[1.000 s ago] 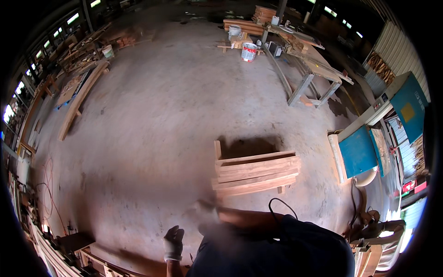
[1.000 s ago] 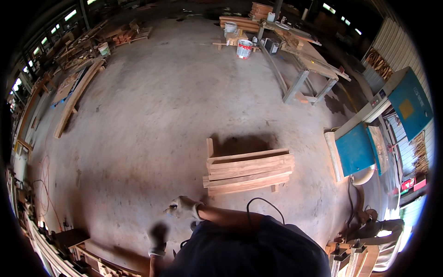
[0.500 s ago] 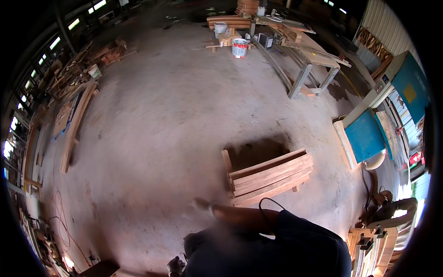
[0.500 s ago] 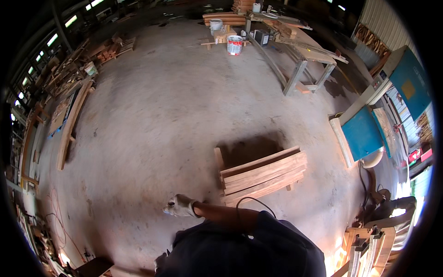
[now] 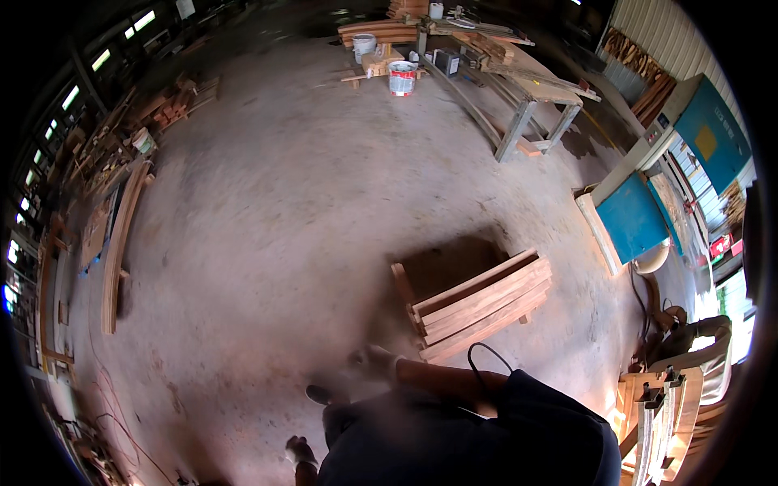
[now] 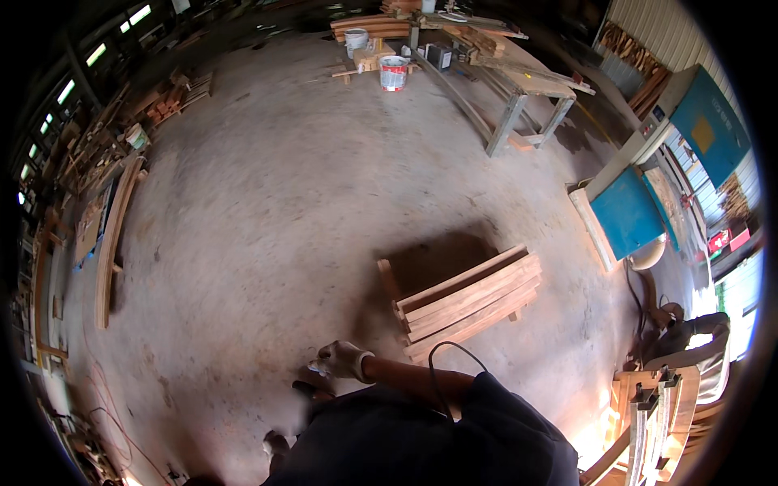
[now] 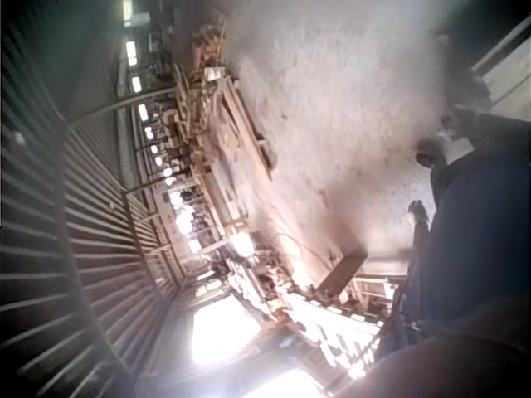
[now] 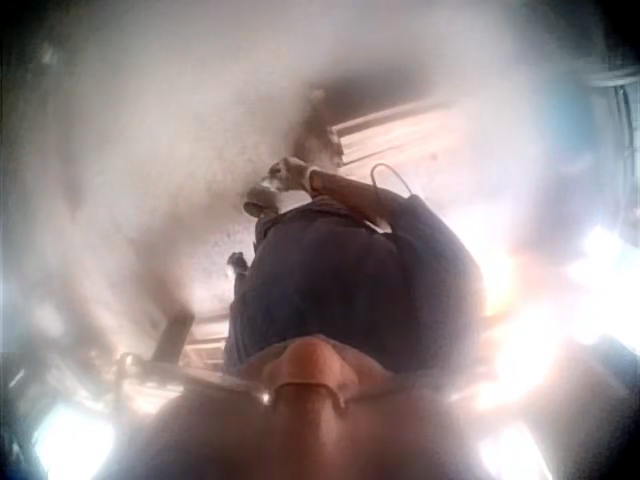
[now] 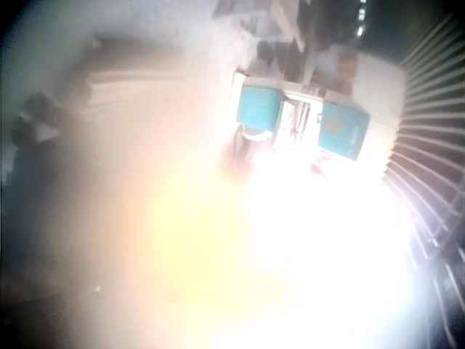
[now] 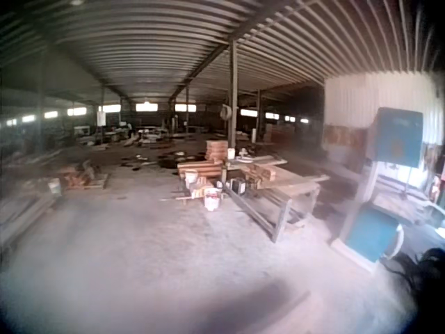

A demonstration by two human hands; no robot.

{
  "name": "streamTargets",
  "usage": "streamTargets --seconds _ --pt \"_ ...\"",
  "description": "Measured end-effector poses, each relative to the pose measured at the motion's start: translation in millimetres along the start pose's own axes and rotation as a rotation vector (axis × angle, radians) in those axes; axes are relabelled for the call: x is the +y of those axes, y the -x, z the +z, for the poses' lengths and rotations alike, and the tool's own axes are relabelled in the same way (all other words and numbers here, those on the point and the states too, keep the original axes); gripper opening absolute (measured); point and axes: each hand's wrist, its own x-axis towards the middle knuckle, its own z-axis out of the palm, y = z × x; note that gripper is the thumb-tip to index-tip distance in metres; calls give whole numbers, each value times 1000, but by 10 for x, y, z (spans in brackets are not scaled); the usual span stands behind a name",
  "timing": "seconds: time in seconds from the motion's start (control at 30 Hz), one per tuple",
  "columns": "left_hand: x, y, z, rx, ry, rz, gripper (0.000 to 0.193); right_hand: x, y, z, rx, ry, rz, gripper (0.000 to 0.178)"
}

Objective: The person carries long wooden planks and places them into a large wooden jig structure. They adjust the planks within the jig and secure them using clamps. The person also picks up smaller wooden blocks and places them into the jig to support the planks.

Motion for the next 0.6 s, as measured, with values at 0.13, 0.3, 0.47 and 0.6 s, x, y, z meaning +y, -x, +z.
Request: streamTargets --seconds 0.13,0.3,0.47,0.6 --pt "202 -510 -96 397 662 -144 15 -411 -306 166 -42 -62 12 28" --pt "35 -372 -616 210 619 -401 39 -578 -1258 896 -341 -468 -124 31" --pt "-799 -306 -963 -241 319 -461 51 -1375 -1804 1488 -402 -488 208 21" --pt "-1378 -196 -919 -50 529 -625 27 -2036 -2432 2128 -448 -345 271 23"
